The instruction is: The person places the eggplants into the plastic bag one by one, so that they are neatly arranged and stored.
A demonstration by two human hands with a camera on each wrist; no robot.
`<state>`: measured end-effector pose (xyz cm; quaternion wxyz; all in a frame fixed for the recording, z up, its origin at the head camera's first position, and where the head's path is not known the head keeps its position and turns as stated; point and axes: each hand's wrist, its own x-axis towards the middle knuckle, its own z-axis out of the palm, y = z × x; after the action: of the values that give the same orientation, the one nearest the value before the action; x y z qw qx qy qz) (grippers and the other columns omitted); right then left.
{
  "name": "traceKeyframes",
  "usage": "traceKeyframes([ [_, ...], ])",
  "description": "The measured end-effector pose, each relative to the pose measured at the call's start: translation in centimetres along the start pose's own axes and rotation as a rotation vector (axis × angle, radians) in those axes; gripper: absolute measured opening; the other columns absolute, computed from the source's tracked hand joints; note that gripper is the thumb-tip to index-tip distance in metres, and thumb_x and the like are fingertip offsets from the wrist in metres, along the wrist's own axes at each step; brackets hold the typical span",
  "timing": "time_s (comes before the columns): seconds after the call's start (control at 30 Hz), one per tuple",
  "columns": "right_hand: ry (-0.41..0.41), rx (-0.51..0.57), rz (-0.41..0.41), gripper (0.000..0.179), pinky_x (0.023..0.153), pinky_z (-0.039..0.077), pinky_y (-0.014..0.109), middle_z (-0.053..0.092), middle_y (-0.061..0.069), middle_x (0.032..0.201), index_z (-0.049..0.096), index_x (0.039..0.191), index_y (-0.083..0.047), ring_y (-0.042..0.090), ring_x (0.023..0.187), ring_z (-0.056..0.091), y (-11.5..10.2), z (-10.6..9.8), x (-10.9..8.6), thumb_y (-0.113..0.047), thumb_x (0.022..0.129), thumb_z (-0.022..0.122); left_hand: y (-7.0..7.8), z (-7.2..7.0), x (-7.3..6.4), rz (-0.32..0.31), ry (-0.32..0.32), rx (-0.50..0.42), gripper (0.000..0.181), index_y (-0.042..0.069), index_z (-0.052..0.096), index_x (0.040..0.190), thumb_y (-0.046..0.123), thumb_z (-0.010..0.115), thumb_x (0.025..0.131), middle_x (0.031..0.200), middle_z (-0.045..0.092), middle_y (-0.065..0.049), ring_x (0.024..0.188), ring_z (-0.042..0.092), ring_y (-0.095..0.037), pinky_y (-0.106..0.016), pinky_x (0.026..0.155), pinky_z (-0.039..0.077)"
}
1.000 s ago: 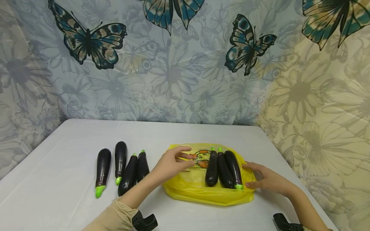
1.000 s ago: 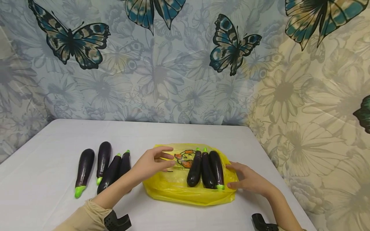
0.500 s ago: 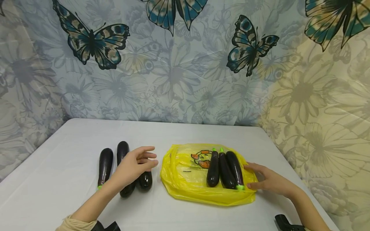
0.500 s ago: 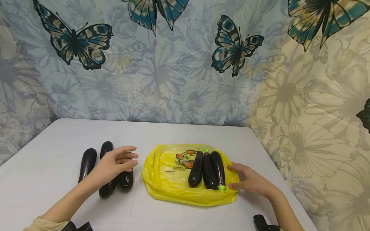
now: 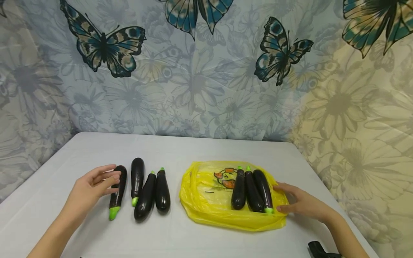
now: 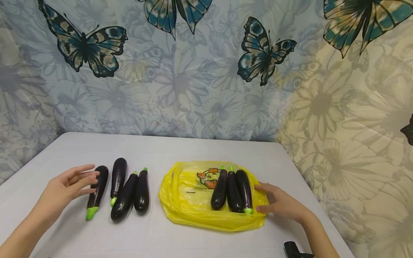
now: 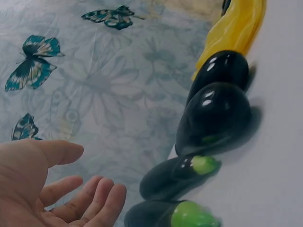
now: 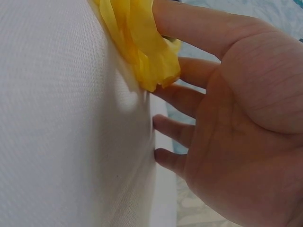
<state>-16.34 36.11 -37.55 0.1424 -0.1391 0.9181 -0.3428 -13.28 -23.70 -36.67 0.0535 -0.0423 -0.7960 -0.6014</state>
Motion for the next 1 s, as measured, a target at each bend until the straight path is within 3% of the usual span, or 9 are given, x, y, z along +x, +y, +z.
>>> traceKeyframes([
  [0.2,0.018,-0.027,-0.035,0.074,0.101,0.013,0.076,0.028,0.031,0.152,0.049,0.142,0.0,0.056,0.138,0.015,0.1,-0.3,0.0,-0.032,0.083,0.079,-1.4,-2.5,0.5,0.002,0.079,-0.065,0.051,0.007,0.05,0.141,0.023,0.067,0.096,0.111,0.067,0.012,0.098,0.065,-0.003,-0.029,0.078,0.056],
  [0.4,0.015,-0.019,-0.015,0.075,0.101,0.013,0.076,0.028,0.031,0.152,0.048,0.143,-0.001,0.056,0.137,0.015,0.3,-0.3,-0.1,-0.032,0.083,0.079,-2.8,-3.1,1.1,-0.045,0.101,-0.074,0.056,0.0,0.044,0.14,0.023,0.068,0.096,0.105,0.065,0.018,0.094,0.065,-0.001,-0.028,0.076,0.056],
  [0.67,0.014,-0.012,-0.027,0.074,0.1,0.014,0.077,0.028,0.032,0.151,0.049,0.143,0.0,0.057,0.137,0.016,0.4,0.0,-0.3,-0.031,0.083,0.079,-3.6,-3.0,1.4,-0.106,0.071,-0.023,0.073,-0.009,0.03,0.147,0.028,0.067,0.096,0.11,0.063,0.01,0.091,0.069,-0.014,-0.032,0.078,0.057],
  [0.83,0.011,-0.012,-0.031,0.074,0.1,0.013,0.076,0.029,0.032,0.15,0.049,0.142,0.0,0.057,0.137,0.016,0.3,0.1,-0.1,-0.032,0.083,0.08,-4.0,-3.0,1.2,-0.096,0.059,-0.033,0.07,-0.012,0.029,0.146,0.021,0.066,0.097,0.108,0.064,0.011,0.091,0.068,-0.011,-0.032,0.077,0.057],
  [1.0,0.016,-0.006,-0.038,0.073,0.1,0.012,0.076,0.03,0.033,0.15,0.051,0.141,0.001,0.057,0.136,0.017,0.4,0.2,-0.1,-0.031,0.082,0.08,-4.3,-2.7,1.1,-0.107,0.048,-0.027,0.071,-0.012,0.028,0.146,0.02,0.067,0.096,0.122,0.062,-0.01,0.091,0.068,-0.009,-0.033,0.077,0.057],
])
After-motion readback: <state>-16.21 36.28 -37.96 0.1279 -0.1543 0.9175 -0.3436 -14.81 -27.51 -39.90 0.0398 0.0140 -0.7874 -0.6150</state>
